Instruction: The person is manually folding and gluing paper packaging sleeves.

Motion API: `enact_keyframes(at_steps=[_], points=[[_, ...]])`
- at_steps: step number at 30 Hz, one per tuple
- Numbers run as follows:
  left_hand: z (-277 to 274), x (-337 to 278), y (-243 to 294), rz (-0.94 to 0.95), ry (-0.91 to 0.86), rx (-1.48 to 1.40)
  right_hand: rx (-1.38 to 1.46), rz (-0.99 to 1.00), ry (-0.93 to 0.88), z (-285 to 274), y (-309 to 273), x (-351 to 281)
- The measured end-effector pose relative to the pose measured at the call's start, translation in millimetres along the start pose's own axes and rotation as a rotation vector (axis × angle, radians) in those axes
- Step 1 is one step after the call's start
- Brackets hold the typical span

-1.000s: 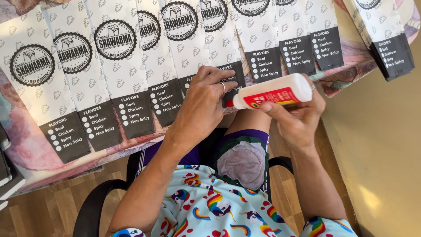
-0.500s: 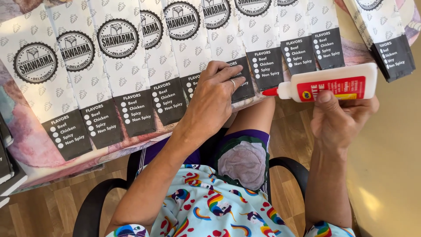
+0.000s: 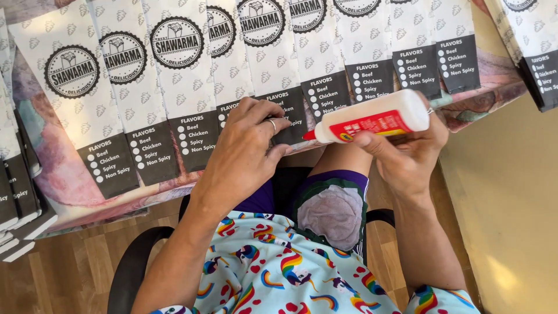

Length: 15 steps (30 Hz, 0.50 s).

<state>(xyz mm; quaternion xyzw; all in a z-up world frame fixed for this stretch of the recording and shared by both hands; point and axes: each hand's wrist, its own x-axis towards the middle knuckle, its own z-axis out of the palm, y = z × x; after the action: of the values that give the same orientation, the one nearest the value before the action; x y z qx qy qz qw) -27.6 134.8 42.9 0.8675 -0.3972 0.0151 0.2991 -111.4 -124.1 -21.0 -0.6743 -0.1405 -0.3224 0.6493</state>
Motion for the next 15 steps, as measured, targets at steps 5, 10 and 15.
enact_keyframes(at_steps=[5,10,15], points=[[-2,-4,0,0.002,-0.039,-0.003,-0.166,0.240,-0.038,25,-16,9],[0,-5,0,0.019,-0.015,0.001,-0.144,0.239,-0.077,46,-16,12],[2,-5,1,0.017,0.048,-0.017,-0.170,0.237,-0.067,16,-7,7]])
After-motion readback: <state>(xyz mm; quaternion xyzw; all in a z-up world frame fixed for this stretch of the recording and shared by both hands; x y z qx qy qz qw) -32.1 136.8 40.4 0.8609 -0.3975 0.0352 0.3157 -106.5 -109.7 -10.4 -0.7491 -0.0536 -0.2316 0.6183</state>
